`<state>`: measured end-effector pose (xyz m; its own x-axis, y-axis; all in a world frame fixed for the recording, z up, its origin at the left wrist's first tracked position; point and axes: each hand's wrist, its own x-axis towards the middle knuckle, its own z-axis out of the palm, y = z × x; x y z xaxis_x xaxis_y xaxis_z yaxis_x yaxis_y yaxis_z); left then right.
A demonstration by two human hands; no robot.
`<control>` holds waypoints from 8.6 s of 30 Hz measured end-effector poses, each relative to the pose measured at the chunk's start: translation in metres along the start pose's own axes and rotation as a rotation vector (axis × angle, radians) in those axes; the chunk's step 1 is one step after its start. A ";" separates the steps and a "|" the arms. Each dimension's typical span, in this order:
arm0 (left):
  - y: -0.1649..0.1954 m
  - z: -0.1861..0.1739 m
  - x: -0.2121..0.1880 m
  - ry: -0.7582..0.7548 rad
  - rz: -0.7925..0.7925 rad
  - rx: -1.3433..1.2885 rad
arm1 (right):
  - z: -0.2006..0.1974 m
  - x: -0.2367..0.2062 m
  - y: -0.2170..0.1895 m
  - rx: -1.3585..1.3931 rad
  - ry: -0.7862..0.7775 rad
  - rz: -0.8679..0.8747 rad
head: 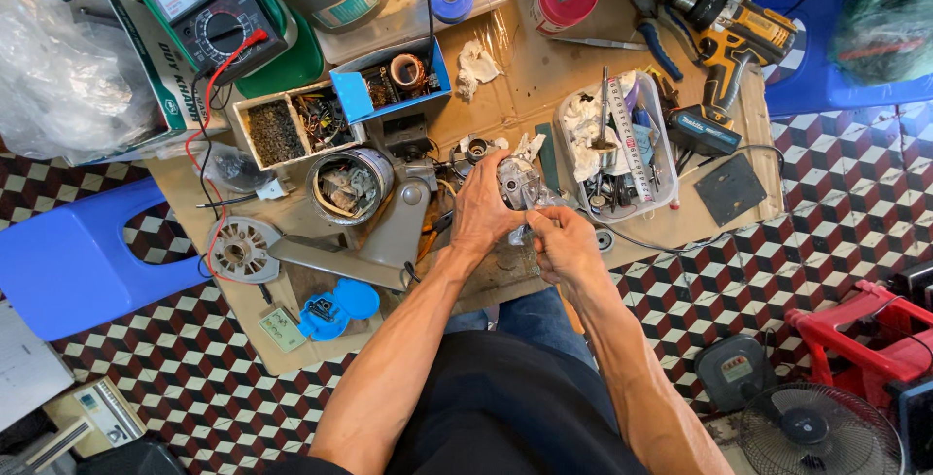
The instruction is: The person unpacks a small electrical component from a plastic bag, then uses pliers to strip and adjust wires on the component. They repeatedly reposition the component and wires on the workbench while manipulating them with both hands.
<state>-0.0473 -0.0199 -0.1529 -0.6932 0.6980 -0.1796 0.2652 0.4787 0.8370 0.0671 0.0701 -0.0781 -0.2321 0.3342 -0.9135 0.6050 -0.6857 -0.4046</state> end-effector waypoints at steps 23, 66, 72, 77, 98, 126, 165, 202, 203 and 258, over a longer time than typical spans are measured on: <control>0.022 -0.017 0.016 -0.124 0.038 0.062 | -0.117 0.038 -0.018 -0.786 0.580 -0.732; 0.011 -0.029 0.023 -0.196 -0.179 0.063 | -0.122 0.080 -0.157 -1.290 0.243 -0.800; -0.001 -0.034 0.027 -0.195 -0.090 -0.054 | -0.157 0.033 -0.140 -1.023 0.431 -1.024; -0.001 -0.042 0.033 -0.319 -0.138 -0.101 | -0.168 -0.029 -0.102 0.044 0.281 -0.653; 0.001 -0.022 0.038 -0.227 -0.092 0.043 | 0.002 -0.012 -0.041 -0.740 0.185 -0.591; 0.008 -0.019 0.031 -0.114 -0.116 -0.039 | 0.049 -0.028 -0.077 -1.297 0.292 -0.577; 0.078 -0.037 -0.036 -0.193 -0.379 -0.403 | 0.001 -0.027 -0.050 0.382 -0.291 -0.498; 0.115 -0.129 -0.070 -0.052 0.082 -0.297 | -0.043 -0.131 -0.100 -0.956 -0.028 -0.791; 0.114 -0.131 -0.070 -0.052 0.096 -0.293 | -0.042 -0.131 -0.100 -0.965 -0.031 -0.804; 0.098 -0.154 -0.075 -0.081 0.287 -0.136 | -0.024 -0.099 -0.079 -0.477 -0.355 -0.597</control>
<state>-0.0725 -0.1076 0.0221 -0.5459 0.8370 0.0375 0.3461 0.1846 0.9199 0.0608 0.1063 0.0456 -0.7926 0.2761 -0.5436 0.5433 -0.0851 -0.8352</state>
